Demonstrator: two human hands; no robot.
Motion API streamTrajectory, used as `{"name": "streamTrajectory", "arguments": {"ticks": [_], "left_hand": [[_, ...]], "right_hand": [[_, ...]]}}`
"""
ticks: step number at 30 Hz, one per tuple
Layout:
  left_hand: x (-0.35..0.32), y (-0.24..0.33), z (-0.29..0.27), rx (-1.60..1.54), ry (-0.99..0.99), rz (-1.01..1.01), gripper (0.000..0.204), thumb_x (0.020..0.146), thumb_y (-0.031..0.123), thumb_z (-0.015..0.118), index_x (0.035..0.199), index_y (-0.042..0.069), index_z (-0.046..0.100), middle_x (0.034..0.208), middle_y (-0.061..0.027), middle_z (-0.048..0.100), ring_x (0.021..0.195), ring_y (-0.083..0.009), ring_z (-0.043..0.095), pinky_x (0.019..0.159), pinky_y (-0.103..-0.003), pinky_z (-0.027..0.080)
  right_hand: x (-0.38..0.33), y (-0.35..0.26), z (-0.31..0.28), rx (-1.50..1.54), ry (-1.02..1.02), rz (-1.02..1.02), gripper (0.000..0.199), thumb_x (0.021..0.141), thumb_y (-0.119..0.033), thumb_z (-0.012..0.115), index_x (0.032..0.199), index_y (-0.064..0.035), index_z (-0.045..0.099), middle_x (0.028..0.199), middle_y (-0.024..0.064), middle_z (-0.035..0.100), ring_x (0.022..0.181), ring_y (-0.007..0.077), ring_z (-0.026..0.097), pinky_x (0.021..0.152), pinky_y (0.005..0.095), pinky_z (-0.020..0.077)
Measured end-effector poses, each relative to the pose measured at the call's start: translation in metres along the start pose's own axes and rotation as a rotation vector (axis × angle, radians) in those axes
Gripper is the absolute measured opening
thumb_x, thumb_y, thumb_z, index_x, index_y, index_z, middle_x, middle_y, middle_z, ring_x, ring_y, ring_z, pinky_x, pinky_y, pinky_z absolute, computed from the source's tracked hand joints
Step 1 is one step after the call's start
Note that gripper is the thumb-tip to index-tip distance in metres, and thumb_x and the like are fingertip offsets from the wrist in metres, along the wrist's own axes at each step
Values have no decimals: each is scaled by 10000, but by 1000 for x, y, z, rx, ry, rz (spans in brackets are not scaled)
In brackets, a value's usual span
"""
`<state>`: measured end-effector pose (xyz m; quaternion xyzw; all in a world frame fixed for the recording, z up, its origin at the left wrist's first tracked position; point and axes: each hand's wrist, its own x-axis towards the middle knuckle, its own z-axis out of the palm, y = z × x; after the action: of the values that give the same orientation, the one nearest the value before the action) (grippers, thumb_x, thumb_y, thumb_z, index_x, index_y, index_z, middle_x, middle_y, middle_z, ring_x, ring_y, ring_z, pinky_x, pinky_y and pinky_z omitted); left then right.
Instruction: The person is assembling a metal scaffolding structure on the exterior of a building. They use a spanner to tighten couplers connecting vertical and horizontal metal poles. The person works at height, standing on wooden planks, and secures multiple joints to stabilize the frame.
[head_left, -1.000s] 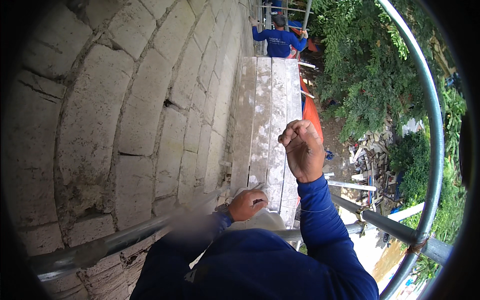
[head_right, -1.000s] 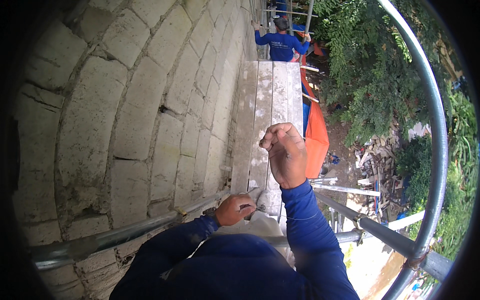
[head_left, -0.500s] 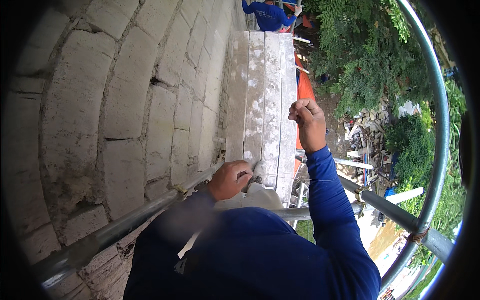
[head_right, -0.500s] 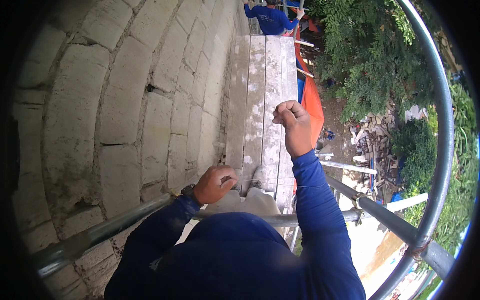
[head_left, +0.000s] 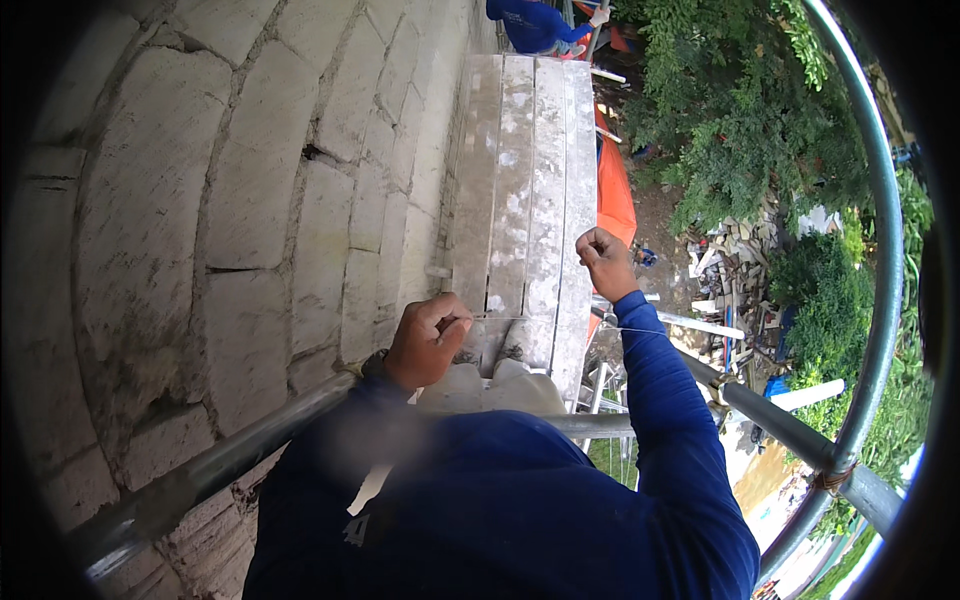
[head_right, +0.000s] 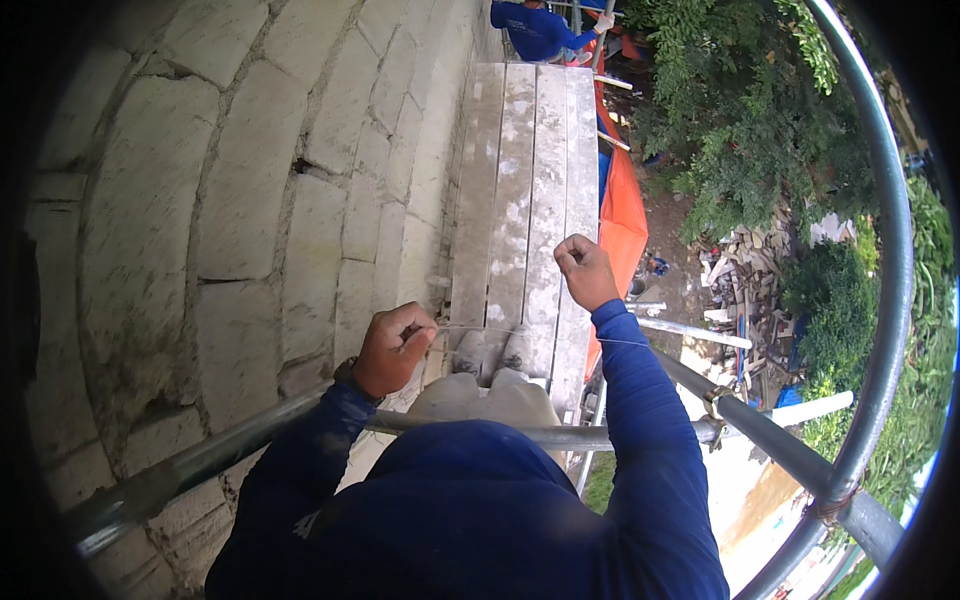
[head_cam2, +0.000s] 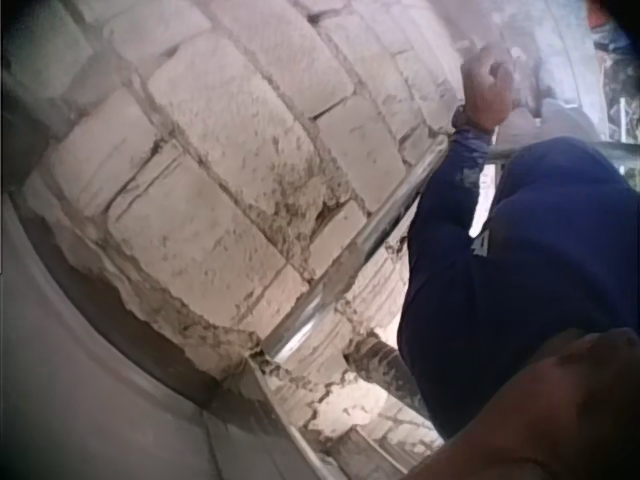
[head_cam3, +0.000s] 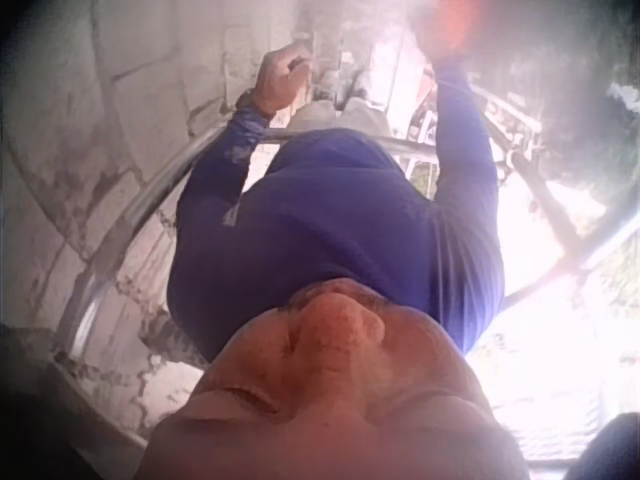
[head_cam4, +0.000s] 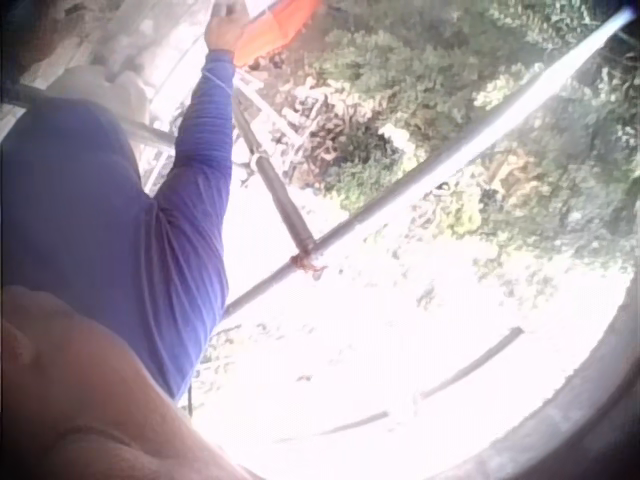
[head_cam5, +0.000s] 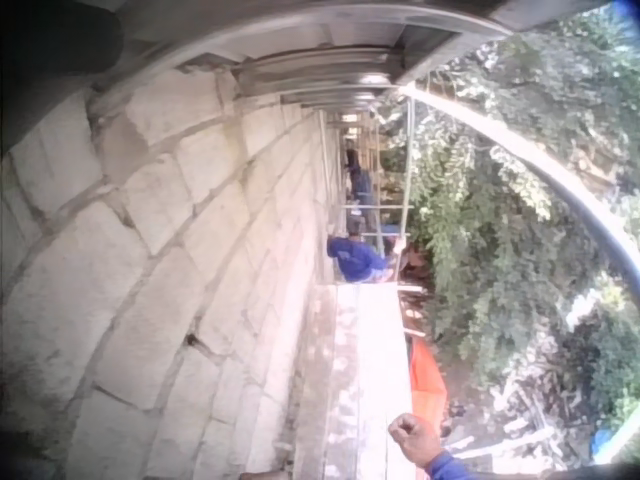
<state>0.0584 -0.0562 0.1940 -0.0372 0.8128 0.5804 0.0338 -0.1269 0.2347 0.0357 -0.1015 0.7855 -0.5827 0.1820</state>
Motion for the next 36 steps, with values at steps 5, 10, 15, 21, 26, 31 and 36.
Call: {"name": "streamTrajectory", "arguments": {"ticks": [5,10,15,21,26,31,36], "left_hand": [[-15,-8,-17,-75,30,-67,98,965,54,596,883,5,617,723,-30,596,670,-74,501,605,-298,423],[-11,-5,-12,-314,93,-93,107,1002,78,586,911,25,603,730,30,528,665,-43,420,606,-261,368],[0,5,-9,-477,174,-84,162,1019,150,596,898,44,580,715,30,497,642,-46,385,593,-253,331],[5,-1,-9,-585,208,-154,158,1015,153,584,901,46,568,702,25,481,634,-54,379,585,-258,326],[9,-23,-6,-567,224,-230,149,1016,146,585,904,49,573,713,33,473,643,-56,386,588,-258,333],[6,-63,2,-416,237,-210,150,1005,138,608,882,54,585,724,50,466,661,-51,382,603,-254,343],[0,-80,18,-318,165,-207,134,982,121,623,875,41,611,742,47,508,693,-55,420,624,-263,377]], "right_hand": [[-14,0,-30,-638,65,-229,112,888,-114,709,876,-19,651,866,190,679,764,372,687,702,460,533],[-21,-7,-22,-820,31,-212,128,890,-154,685,936,-41,647,920,185,672,850,392,692,757,501,552],[-46,13,9,-956,-371,-110,214,906,-210,635,1038,-48,681,1001,187,687,931,388,704,813,506,574],[-76,44,38,-915,-559,-101,248,892,-257,655,1041,-61,679,1030,180,699,967,389,700,849,519,566],[-69,74,54,157,-366,426,197,974,-217,647,1024,-27,664,950,106,728,799,214,709,727,366,570],[-58,39,24,544,-107,502,126,1006,-125,568,1069,-48,644,934,75,719,717,150,671,672,290,552],[-50,53,-24,637,210,495,118,1001,-136,557,1031,-56,639,886,70,686,702,155,641,653,304,534]]}}
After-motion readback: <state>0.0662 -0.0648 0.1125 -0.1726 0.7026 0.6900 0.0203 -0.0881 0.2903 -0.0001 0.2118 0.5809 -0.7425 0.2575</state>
